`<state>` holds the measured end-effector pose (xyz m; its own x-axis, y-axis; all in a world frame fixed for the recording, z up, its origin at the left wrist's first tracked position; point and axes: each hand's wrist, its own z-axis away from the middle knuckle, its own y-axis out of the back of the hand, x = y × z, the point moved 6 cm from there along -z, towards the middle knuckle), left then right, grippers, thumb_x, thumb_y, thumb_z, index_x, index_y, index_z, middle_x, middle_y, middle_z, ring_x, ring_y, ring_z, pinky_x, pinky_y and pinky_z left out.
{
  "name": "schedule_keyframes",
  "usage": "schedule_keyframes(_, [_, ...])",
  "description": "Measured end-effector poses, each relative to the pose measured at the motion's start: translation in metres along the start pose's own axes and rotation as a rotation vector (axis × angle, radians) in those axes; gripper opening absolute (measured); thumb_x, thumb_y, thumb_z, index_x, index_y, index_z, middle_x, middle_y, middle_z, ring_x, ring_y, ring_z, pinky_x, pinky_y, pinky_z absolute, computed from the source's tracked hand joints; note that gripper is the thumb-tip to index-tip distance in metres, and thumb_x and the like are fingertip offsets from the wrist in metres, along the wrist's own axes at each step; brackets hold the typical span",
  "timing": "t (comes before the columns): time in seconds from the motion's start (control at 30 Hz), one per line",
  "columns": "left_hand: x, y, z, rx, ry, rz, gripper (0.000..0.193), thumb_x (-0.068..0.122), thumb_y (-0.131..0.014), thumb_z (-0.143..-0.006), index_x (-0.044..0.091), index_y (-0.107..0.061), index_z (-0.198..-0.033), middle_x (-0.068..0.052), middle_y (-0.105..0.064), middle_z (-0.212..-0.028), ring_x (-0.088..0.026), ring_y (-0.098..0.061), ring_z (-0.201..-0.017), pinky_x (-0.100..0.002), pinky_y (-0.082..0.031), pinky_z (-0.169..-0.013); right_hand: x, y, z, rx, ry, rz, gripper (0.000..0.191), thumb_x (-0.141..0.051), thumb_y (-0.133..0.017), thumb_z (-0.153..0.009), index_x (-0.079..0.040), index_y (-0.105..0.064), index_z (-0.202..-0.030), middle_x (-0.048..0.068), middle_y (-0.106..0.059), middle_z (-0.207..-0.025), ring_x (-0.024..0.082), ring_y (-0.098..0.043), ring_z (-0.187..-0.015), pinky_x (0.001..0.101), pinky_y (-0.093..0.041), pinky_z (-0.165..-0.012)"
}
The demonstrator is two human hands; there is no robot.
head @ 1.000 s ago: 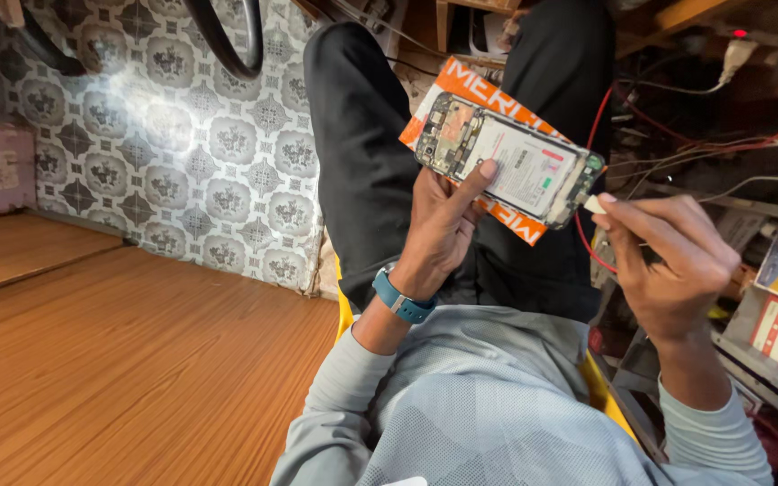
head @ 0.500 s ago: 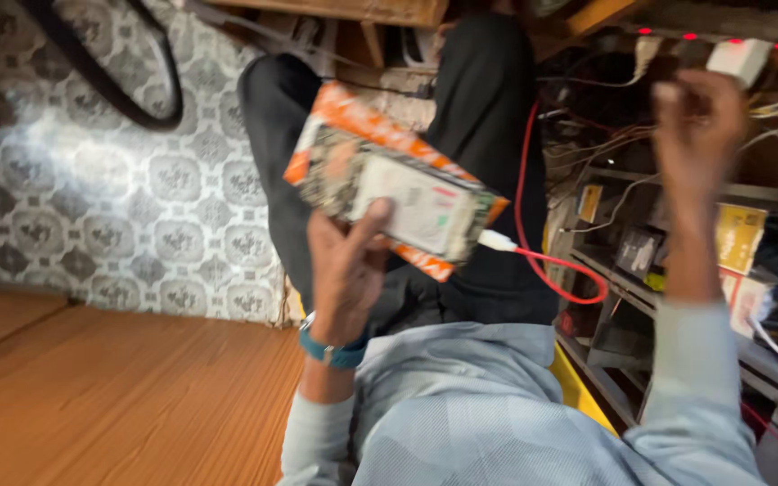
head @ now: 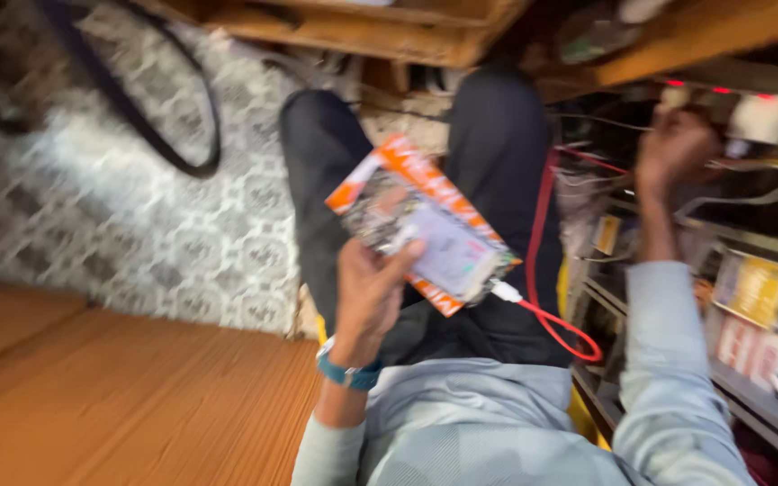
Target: The person sits with a disassembled smartphone on their lap, using a metal tool to pry and adjust internal components. They then place the phone into a protective box and connect a charging cable to the device.
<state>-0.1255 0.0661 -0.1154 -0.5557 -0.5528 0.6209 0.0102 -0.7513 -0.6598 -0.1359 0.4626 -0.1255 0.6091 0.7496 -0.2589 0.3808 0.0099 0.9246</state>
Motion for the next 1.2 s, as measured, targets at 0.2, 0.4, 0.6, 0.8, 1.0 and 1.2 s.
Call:
schedule_keyframes(0.2, [-0.012, 0.008, -0.016, -0.036, -0.009, -0.122, 0.051, -0.001, -0.081, -0.089, -0.007, -0.059, -0.135, -0.012, -0.071, -0.121, -0.017, -0.069, -0.108, -0.033, -0.058, -0.097, -0.031, 0.035, 0.044, 0.105, 0.18, -0.24, 0.044, -0.009, -0.075, -0.106, 0.002, -0.068, -0.148, 0.018, -0.054, -0.083, 0.028, -0.05, -0.074, 0.0397, -0.045, -0.075])
schedule_keyframes(0.4, [-0.018, 0.003, -0.01, -0.03, -0.023, -0.204, 0.048, 0.003, -0.081, -0.088, -0.006, -0.061, -0.131, -0.013, -0.074, -0.117, -0.017, -0.072, -0.105, -0.034, -0.06, -0.096, -0.12, 0.14, 0.128, -0.176, 0.649, -0.382, 0.036, -0.002, -0.074, -0.095, 0.002, -0.064, -0.13, 0.016, -0.067, -0.11, 0.027, -0.061, -0.091, 0.0358, -0.051, -0.082])
schedule_keyframes(0.6, [-0.02, -0.008, 0.016, -0.156, -0.076, -0.126, 0.05, 0.006, -0.08, -0.09, -0.004, -0.059, -0.134, -0.011, -0.072, -0.121, -0.016, -0.071, -0.11, -0.032, -0.059, -0.1, -0.137, 0.137, 0.178, -0.599, 0.333, -0.727, 0.043, 0.0, -0.073, -0.101, 0.003, -0.059, -0.141, 0.014, -0.063, -0.12, 0.016, -0.064, -0.1, 0.0238, -0.054, -0.086])
schedule_keyframes(0.8, [-0.028, -0.02, 0.028, -0.175, -0.089, -0.107, 0.047, 0.006, -0.081, -0.091, -0.008, -0.059, -0.131, -0.013, -0.073, -0.119, -0.017, -0.072, -0.106, -0.034, -0.061, -0.095, -0.107, 0.126, 0.21, -0.835, -0.021, -1.111, 0.06, 0.0, -0.073, -0.094, 0.001, -0.045, -0.147, 0.006, -0.063, -0.113, 0.012, -0.064, -0.103, 0.0243, -0.055, -0.089])
schedule_keyframes(1.0, [-0.02, -0.033, 0.042, -0.07, -0.207, -0.321, 0.05, 0.016, -0.081, -0.089, -0.005, -0.058, -0.129, -0.013, -0.076, -0.109, -0.015, -0.075, -0.097, -0.03, -0.063, -0.085, -0.142, 0.175, 0.216, -0.398, 0.64, -0.496, 0.078, -0.002, -0.086, -0.08, 0.003, -0.042, -0.144, 0.025, -0.046, -0.14, 0.032, -0.056, -0.123, 0.0411, -0.051, -0.102])
schedule_keyframes(1.2, [-0.002, -0.058, 0.072, -0.107, -0.231, -0.685, 0.074, 0.031, -0.082, -0.082, 0.003, -0.056, -0.145, -0.01, -0.075, -0.113, -0.017, -0.078, -0.08, -0.03, -0.065, -0.071, -0.139, 0.159, 0.225, -0.696, 0.461, -0.718, 0.075, -0.001, -0.078, -0.083, -0.001, -0.039, -0.147, 0.019, -0.048, -0.148, 0.029, -0.054, -0.135, 0.0386, -0.052, -0.105])
